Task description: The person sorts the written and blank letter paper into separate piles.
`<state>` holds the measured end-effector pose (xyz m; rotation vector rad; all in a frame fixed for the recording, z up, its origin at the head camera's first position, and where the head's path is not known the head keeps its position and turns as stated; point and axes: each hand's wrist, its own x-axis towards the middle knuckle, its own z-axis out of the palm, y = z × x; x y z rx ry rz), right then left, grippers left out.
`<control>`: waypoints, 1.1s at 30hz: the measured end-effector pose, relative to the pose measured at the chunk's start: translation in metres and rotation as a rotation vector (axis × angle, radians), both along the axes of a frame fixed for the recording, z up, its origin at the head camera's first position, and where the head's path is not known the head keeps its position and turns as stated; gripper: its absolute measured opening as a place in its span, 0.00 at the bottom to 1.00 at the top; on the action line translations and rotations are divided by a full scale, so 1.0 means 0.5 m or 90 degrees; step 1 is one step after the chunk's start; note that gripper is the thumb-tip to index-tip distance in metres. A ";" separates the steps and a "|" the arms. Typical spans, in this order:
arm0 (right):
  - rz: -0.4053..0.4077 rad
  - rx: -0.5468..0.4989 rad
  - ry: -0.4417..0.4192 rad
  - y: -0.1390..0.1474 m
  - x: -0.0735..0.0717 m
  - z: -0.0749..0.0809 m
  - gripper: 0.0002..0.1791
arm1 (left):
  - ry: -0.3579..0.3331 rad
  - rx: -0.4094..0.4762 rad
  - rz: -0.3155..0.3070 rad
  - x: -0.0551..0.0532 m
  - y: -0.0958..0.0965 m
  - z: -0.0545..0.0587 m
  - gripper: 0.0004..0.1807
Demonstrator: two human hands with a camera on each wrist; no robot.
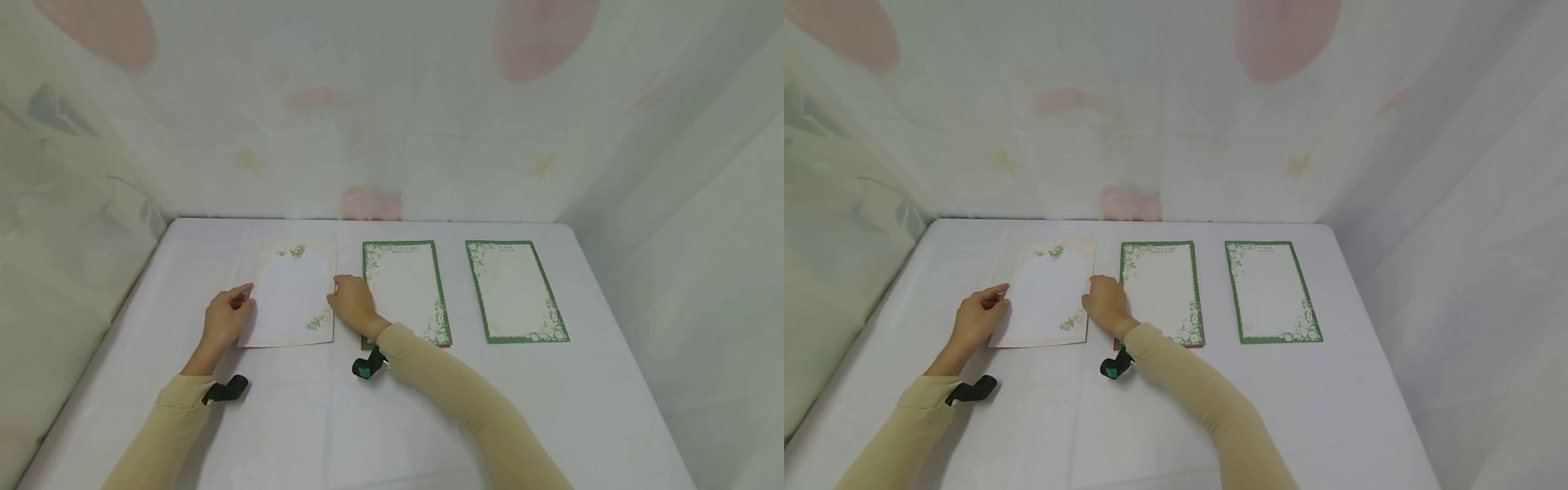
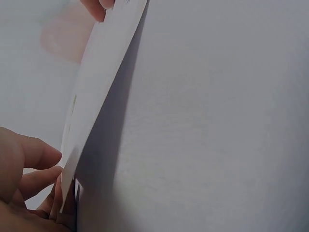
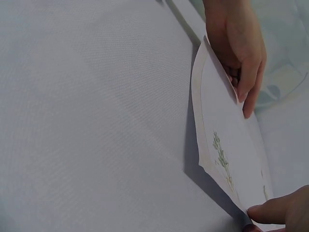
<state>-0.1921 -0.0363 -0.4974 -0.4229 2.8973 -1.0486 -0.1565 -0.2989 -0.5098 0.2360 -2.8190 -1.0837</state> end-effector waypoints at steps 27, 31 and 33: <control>0.030 0.039 0.021 0.001 0.007 0.004 0.11 | -0.034 0.017 0.005 -0.004 -0.001 0.004 0.25; 0.034 0.038 0.019 0.001 0.006 0.003 0.09 | -0.025 0.009 0.003 -0.004 -0.002 0.007 0.24; 0.036 0.039 0.019 0.001 0.006 0.002 0.07 | -0.024 0.007 0.002 -0.004 -0.002 0.008 0.24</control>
